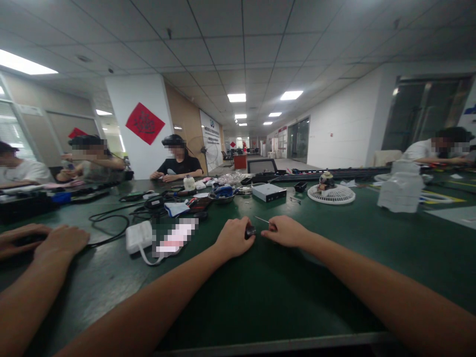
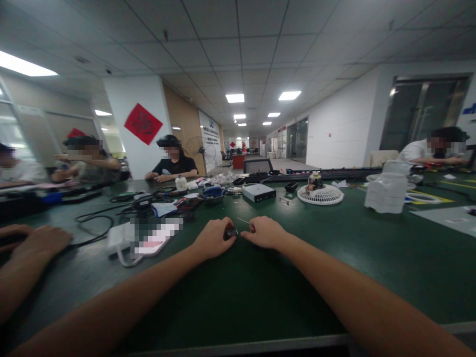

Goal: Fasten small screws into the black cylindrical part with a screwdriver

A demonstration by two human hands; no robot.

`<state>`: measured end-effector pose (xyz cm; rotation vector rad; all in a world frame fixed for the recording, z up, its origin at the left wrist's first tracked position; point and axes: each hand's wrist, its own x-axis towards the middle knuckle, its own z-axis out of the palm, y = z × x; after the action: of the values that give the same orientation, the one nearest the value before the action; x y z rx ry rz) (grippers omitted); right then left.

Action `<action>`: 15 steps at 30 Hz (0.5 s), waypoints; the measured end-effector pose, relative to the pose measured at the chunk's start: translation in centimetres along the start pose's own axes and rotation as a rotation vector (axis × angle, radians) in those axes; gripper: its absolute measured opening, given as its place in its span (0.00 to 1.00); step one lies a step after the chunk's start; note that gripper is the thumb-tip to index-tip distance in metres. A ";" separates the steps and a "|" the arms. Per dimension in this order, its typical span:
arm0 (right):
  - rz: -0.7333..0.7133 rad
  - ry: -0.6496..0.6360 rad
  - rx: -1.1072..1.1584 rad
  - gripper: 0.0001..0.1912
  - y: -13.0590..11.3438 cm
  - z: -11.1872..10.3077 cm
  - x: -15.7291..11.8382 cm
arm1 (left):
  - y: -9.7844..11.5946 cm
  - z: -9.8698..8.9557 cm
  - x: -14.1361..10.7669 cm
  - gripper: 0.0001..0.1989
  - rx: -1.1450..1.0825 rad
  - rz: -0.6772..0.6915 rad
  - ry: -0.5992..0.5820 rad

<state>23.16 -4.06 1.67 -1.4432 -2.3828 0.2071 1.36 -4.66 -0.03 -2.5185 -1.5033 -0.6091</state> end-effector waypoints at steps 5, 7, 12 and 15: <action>-0.059 -0.060 0.000 0.06 0.1 -0.3 -0.5 | -0.3 0.6 0.0 0.16 0.056 -0.028 0.002; -0.100 -0.086 0.064 0.05 0.2 -0.2 -0.6 | -0.5 0.7 0.0 0.16 0.078 -0.037 0.001; -0.143 -0.070 0.279 0.06 0.0 0.2 -0.3 | -0.5 0.5 0.1 0.13 0.044 0.002 0.009; -0.142 0.036 0.349 0.10 -0.2 0.2 0.0 | -0.2 0.2 0.0 0.13 -0.010 0.059 0.011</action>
<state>22.89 -4.18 1.50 -1.1051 -2.2682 0.5261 1.22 -4.46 -0.18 -2.5524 -1.4209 -0.6217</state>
